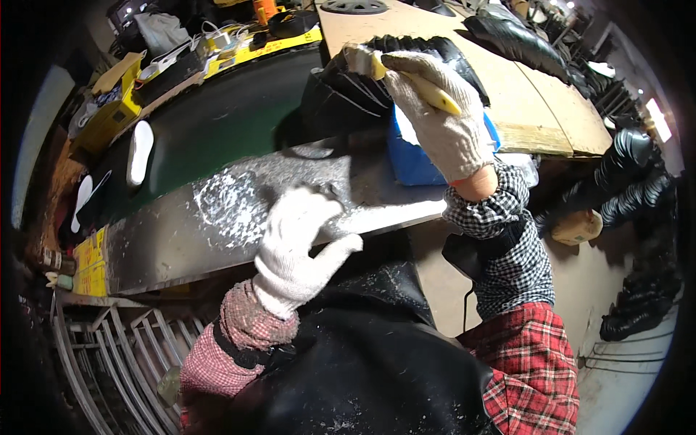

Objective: Applying adhesive to shoe soles and components using a brush on a factory conveyor line.

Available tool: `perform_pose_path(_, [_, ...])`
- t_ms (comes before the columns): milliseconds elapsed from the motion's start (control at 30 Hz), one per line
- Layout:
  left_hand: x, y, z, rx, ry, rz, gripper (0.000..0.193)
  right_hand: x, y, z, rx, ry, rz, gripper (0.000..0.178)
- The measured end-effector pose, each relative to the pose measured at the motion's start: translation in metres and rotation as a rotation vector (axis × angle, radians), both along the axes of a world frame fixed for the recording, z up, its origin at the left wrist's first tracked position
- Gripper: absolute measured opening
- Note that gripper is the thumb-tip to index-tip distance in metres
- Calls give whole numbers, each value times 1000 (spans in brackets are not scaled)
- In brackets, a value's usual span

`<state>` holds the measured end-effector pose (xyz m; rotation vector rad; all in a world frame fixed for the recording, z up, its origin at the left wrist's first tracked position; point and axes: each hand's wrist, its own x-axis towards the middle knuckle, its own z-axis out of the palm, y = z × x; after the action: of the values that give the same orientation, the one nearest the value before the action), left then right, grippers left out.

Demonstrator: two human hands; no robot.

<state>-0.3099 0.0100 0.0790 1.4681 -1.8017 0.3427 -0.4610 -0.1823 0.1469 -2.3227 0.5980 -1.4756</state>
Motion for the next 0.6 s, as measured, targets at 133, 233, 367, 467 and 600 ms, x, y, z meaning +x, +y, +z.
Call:
perform_pose_path(133, [-53, -23, 18, 723, 590, -340, 67, -1, -9, 16, -450, 55, -60, 24])
perform_pose_path(233, [-87, -33, 18, 949, 1020, -471, 54, 17, 8, 17, -475, 43, -97, 24])
perform_pose_path(367, [-98, -35, -5, 954, 1540, -528, 37, 22, 1, 12, -473, -25, -123, 23])
perform_pose_path(467, [-101, -30, -14, 907, 1832, -499, 31, 27, -8, 2, -416, -142, -69, 23])
perform_pose_path(600, [-89, -21, -9, 909, 1873, -653, 27, 36, 5, 6, -93, -326, 50, 21])
